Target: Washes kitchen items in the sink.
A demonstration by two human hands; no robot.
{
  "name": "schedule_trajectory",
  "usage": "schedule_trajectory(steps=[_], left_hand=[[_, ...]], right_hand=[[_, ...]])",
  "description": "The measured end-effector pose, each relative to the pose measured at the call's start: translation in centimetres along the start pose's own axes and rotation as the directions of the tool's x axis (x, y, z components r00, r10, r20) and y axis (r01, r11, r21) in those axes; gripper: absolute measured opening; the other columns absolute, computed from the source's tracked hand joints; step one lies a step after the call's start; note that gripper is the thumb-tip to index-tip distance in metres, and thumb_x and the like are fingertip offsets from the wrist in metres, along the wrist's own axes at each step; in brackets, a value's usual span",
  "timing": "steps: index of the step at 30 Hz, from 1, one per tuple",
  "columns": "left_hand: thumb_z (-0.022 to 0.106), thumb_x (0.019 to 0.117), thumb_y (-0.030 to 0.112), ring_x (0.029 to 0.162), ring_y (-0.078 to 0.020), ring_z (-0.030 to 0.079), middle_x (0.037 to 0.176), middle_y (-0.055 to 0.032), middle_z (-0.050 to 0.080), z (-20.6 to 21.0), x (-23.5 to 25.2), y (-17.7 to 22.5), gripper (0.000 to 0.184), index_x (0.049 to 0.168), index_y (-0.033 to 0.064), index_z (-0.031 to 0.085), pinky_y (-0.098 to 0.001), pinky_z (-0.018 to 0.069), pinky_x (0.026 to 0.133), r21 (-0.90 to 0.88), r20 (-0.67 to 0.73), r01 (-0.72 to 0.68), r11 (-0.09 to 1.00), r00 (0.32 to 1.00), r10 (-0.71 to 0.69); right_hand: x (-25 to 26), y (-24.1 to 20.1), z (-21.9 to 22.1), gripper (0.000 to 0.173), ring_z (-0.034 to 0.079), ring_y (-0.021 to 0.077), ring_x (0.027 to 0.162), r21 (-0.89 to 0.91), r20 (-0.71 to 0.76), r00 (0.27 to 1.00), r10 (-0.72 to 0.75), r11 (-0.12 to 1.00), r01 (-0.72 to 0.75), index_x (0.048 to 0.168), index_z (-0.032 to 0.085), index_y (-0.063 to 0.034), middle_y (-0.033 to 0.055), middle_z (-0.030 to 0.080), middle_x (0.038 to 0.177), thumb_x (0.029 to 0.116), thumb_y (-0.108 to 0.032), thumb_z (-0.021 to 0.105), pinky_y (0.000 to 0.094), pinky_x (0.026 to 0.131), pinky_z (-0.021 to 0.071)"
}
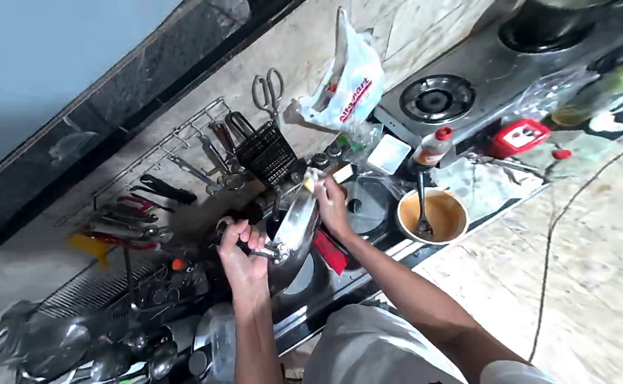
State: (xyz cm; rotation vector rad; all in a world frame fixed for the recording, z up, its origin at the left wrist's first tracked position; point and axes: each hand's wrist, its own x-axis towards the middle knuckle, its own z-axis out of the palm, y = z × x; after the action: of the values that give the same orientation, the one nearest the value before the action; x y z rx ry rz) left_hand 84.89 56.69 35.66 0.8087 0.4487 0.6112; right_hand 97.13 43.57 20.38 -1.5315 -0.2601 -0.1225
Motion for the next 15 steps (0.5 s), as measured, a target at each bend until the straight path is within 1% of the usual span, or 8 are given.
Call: schedule_trajectory(steps=[1,3,6,8,10,13,14,15], left_hand=[[0.043,0.0946,0.002,0.039,-0.0065,0.045,0.052,0.0041,0.042,0.2,-0.5,0.5,0.017,0.085,0.0114,0.053,-0.0207,0.045,0.04,-0.025,0.019,0.02,0.999,1.0,-0.02],[0.041,0.0952,0.003,0.039,-0.0067,0.047,0.051,0.0038,0.043,0.4,-1.2,1.3,0.017,0.086,0.011,0.053,-0.0205,0.0452,0.04,-0.07,0.048,0.039,0.997,0.998,-0.036],[0.04,0.0955,0.003,0.039,-0.0068,0.048,0.051,0.0032,0.044,1.1,-2.2,2.3,0.018,0.086,0.0101,0.054,-0.0204,0.045,0.04,-0.112,0.065,0.016,0.994,0.998,-0.009],[0.038,0.0964,0.005,0.039,-0.0068,0.048,0.05,0.0028,0.044,1.7,-2.8,2.9,0.021,0.085,0.0098,0.055,-0.0199,0.0441,0.039,-0.121,0.054,-0.012,0.993,0.998,0.019],[0.036,0.0976,0.006,0.039,-0.0072,0.048,0.05,0.0023,0.045,2.2,-3.3,3.5,0.023,0.085,0.0096,0.055,-0.0201,0.0434,0.039,-0.133,0.038,-0.031,0.991,0.999,0.036],[0.035,0.0991,0.008,0.038,-0.0066,0.046,0.05,0.003,0.043,2.7,-3.3,3.9,0.025,0.085,0.0103,0.055,-0.0196,0.0416,0.038,-0.135,0.016,-0.069,0.988,0.997,0.072],[0.035,0.099,0.009,0.038,-0.0067,0.046,0.05,0.0029,0.043,2.7,-3.2,3.9,0.025,0.084,0.0102,0.055,-0.0194,0.0409,0.038,-0.142,0.015,-0.084,0.986,0.996,0.087],[0.036,0.0985,0.009,0.038,-0.0065,0.046,0.05,0.0031,0.043,2.8,-3.0,3.9,0.024,0.083,0.0104,0.055,-0.019,0.0408,0.038,-0.146,0.021,-0.093,0.985,0.995,0.097]], right_hand=[[0.8,1.5,-0.3,0.032,0.067,0.0182,0.098,0.086,-0.006,0.988,0.153,0.985,-0.152,0.117,0.066,-0.0097,0.0077,0.069,0.114,0.1094,-0.035,0.047,0.0432,0.082,0.0575],[1.1,4.4,-0.5,0.034,0.064,0.0174,0.092,0.248,0.059,0.927,0.369,0.894,-0.372,0.119,0.063,-0.0188,0.0052,0.067,0.105,0.1086,-0.045,0.044,0.0428,0.076,0.0549],[-0.4,7.7,0.7,0.044,0.066,0.0186,0.107,0.452,0.165,0.793,0.587,0.669,-0.59,0.132,0.061,-0.0187,0.0057,0.069,0.118,0.1068,-0.05,0.042,0.0455,0.089,0.0565],[-2.9,8.2,2.0,0.049,0.069,0.0207,0.105,0.564,0.207,0.68,0.703,0.483,-0.67,0.136,0.059,-0.014,0.0093,0.071,0.116,0.1098,-0.048,0.036,0.0445,0.089,0.0582],[-6.1,7.9,3.1,0.048,0.067,0.0212,0.098,0.611,0.275,0.551,0.788,0.3,-0.733,0.132,0.059,-0.0083,0.0116,0.07,0.11,0.1116,-0.042,0.032,0.0431,0.084,0.0577],[-10.8,7.2,4.7,0.029,0.065,0.0185,0.08,0.635,0.431,0.39,0.813,0.034,-0.772,0.116,0.056,-0.0104,0.0076,0.065,0.092,0.1076,-0.03,0.036,0.0405,0.069,0.0559],[-12.2,7.2,5.4,0.026,0.064,0.02,0.081,0.634,0.492,0.351,0.797,-0.052,-0.772,0.114,0.057,-0.0102,0.0085,0.065,0.092,0.1052,-0.027,0.039,0.0424,0.07,0.0555],[-13.5,6.8,5.9,0.029,0.065,0.0203,0.086,0.624,0.558,0.32,0.765,-0.134,-0.77,0.117,0.057,-0.0109,0.0086,0.066,0.095,0.1074,-0.03,0.038,0.0431,0.074,0.0561]])
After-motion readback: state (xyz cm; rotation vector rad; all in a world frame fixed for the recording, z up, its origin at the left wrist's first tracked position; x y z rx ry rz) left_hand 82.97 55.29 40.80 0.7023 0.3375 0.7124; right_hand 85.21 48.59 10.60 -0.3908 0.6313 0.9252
